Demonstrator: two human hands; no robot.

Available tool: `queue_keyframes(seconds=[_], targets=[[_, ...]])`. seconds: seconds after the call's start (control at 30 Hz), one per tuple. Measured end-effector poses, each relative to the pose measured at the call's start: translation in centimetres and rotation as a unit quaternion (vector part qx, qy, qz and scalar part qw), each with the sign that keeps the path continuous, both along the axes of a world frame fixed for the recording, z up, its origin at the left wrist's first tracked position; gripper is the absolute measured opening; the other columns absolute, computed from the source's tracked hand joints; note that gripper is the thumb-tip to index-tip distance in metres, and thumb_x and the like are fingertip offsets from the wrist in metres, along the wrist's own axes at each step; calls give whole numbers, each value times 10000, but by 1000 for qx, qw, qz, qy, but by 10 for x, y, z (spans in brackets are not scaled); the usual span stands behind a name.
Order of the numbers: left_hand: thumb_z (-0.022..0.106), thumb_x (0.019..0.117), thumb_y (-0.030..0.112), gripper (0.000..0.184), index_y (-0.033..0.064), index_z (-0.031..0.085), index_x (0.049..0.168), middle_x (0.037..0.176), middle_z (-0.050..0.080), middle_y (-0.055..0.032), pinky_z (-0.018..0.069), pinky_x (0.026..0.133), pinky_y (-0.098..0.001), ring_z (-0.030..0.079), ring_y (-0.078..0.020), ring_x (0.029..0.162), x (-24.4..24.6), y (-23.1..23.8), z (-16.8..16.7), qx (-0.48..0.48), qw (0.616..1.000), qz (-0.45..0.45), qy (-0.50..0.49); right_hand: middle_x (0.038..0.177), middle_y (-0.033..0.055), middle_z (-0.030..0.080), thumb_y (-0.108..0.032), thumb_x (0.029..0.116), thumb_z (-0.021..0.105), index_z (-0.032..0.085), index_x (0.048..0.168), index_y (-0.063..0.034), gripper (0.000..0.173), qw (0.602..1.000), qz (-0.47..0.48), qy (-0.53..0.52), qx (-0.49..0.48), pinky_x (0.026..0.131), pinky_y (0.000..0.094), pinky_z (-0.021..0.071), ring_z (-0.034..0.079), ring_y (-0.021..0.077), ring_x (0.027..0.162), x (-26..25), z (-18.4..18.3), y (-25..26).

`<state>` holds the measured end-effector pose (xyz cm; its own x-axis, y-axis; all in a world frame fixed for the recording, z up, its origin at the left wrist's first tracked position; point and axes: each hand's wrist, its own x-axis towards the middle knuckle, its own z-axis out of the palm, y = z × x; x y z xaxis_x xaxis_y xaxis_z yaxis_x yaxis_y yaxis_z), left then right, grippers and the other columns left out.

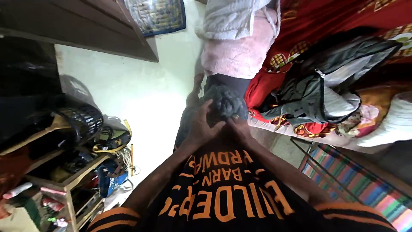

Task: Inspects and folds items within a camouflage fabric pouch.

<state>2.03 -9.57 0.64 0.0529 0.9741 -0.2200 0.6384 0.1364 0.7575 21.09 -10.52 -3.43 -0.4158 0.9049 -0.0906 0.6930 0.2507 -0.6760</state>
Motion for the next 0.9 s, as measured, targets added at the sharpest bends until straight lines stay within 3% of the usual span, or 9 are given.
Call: queue_keyframes(seconds=[0.07, 0.17, 0.3, 0.43, 0.53, 0.63, 0.73, 0.8, 0.9], targets=[[771, 876, 405, 749, -26, 511, 1431, 1328, 641, -201, 525, 1018, -459, 654, -297, 1179, 5, -8, -8, 3, 1000, 16, 5, 826, 226, 697, 23, 812, 734, 714, 914, 36, 105, 998, -35, 8, -46, 647, 546, 586, 716, 408, 770, -24, -1, 6], [745, 908, 378, 645, -56, 566, 1352, 1261, 662, -225, 526, 1009, -452, 662, -316, 1148, 7, -13, -26, 53, 997, 32, 35, 784, 185, 698, -80, 791, 786, 722, 888, 17, 151, 988, -48, 30, -141, 654, 538, 579, 711, 358, 726, -34, 12, 20], [805, 766, 190, 623, -35, 602, 1311, 1178, 680, -223, 509, 983, -512, 643, -381, 1106, 6, -25, -39, 89, 992, -27, 87, 1118, 146, 720, -274, 938, 691, 657, 1279, -59, 405, 922, 99, 62, -370, 940, 518, 553, 697, 281, 1043, 5, 42, 32], [812, 836, 318, 580, 39, 640, 1314, 1107, 701, -187, 522, 959, -520, 665, -375, 1063, 4, -21, -42, 90, 983, -78, 138, 1089, 111, 753, -153, 956, 661, 765, 1150, -107, 224, 981, 63, 29, -181, 811, 512, 604, 734, 278, 929, 25, 61, 62], [787, 834, 428, 646, 46, 646, 1336, 1108, 703, -193, 517, 972, -528, 669, -370, 1071, 5, -19, -39, 75, 985, -89, 131, 1182, 142, 728, -121, 992, 627, 742, 1203, -75, 244, 992, 30, 56, -110, 913, 508, 577, 714, 300, 1056, 15, 38, 102], [653, 896, 611, 725, 52, 643, 1357, 1164, 710, -191, 517, 1005, -533, 673, -356, 1120, -1, -10, -25, 28, 988, -109, 103, 1328, 153, 670, -220, 1031, 572, 685, 1332, -94, 346, 978, 128, 38, -157, 1005, 529, 524, 656, 318, 1202, -1, 17, 133], [461, 1069, 384, 528, 37, 534, 1460, 1206, 707, -183, 549, 955, -532, 700, -327, 1086, -16, 15, 7, -104, 987, -125, 11, 1336, 185, 649, -184, 1013, 585, 669, 1351, -87, 361, 955, 206, 7, -213, 1023, 570, 498, 625, 353, 1234, -6, 18, 151], [362, 1089, 270, 482, 44, 417, 1511, 916, 704, -157, 598, 704, -498, 700, -280, 756, -24, 28, 11, -119, 986, -106, -41, 1235, 193, 687, -149, 992, 608, 710, 1277, -67, 314, 950, 211, 15, -228, 1005, 562, 507, 650, 347, 1169, -5, 19, 155], [401, 1094, 186, 513, 56, 303, 1581, 1019, 692, -219, 579, 752, -526, 696, -334, 792, -25, 58, 16, -151, 980, -124, -35, 1143, 197, 707, -135, 986, 616, 729, 1184, -31, 250, 949, 205, 2, -241, 995, 553, 509, 668, 342, 1113, -6, 22, 158]])
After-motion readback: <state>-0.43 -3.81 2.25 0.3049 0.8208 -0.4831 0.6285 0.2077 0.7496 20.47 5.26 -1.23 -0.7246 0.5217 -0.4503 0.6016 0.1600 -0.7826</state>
